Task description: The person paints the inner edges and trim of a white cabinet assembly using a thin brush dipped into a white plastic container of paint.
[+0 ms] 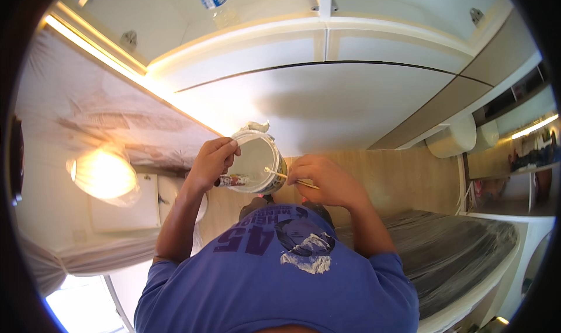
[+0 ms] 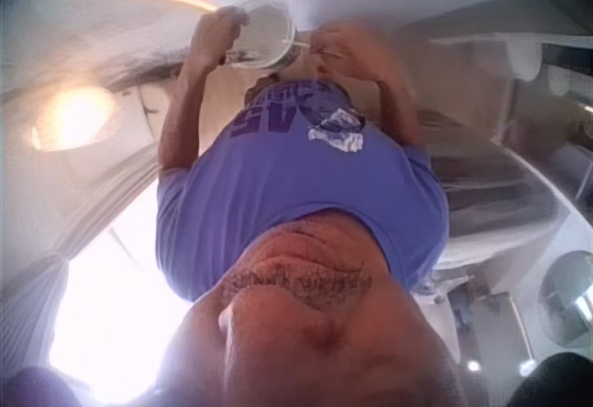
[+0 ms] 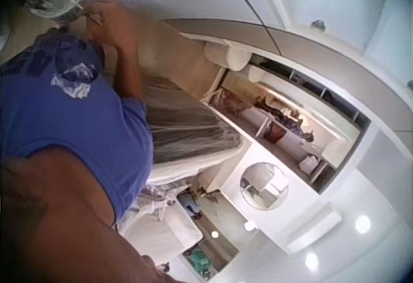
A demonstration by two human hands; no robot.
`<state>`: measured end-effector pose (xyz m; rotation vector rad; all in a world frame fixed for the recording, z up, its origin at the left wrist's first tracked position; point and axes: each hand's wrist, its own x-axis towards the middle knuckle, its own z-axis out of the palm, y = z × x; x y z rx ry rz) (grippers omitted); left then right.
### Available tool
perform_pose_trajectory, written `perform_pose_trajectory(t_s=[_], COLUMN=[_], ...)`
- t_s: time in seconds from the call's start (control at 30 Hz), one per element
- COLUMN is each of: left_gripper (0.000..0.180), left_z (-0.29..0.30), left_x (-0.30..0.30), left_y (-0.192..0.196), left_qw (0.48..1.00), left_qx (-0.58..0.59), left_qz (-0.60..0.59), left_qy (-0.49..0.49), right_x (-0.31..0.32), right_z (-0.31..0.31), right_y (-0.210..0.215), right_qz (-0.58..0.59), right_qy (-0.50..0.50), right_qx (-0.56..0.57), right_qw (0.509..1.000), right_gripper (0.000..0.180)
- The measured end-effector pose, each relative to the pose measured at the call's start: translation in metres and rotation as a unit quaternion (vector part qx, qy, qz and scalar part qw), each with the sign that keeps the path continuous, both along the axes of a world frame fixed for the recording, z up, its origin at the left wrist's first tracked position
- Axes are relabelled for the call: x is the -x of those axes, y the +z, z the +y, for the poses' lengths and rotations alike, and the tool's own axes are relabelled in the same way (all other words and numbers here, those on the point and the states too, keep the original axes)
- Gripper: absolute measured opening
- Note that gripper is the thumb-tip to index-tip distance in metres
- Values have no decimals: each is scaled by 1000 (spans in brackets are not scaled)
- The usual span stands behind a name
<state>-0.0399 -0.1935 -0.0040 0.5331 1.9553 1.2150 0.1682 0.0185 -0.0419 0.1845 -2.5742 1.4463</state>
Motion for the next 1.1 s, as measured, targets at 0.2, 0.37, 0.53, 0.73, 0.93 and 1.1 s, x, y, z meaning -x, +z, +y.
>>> perform_pose_trajectory(t_s=[0.2, 0.37, 0.53, 0.73, 0.93, 1.1], left_gripper=[29, 28, 31, 29, 29, 29], left_z=[0, 4, 7, 5, -9, -5], left_x=[25, 57, 99, 136, 174, 179], left_y=[-7, -22, -37, -58, -98, -88], left_qw=[998, 991, 980, 952, 924, 908], left_qx=[0, -24, 3, 78, 133, 187], left_qz=[-23, -93, -115, -157, -101, -75], left_qy=[-53, -94, -162, -250, -343, -368], right_x=[-1, 11, 8, 32, 102, 144], right_z=[-7, -25, -44, -87, -93, -69], right_y=[4, -25, -39, -65, -67, -57], right_qz=[-81, -110, -67, 229, 438, 519], right_qy=[-90, -120, -218, -256, -302, -332], right_qx=[105, 142, 360, 521, 490, 434], right_qw=[987, 976, 905, 781, 691, 658], right_gripper=[12, 10, 13, 14, 12, 12])
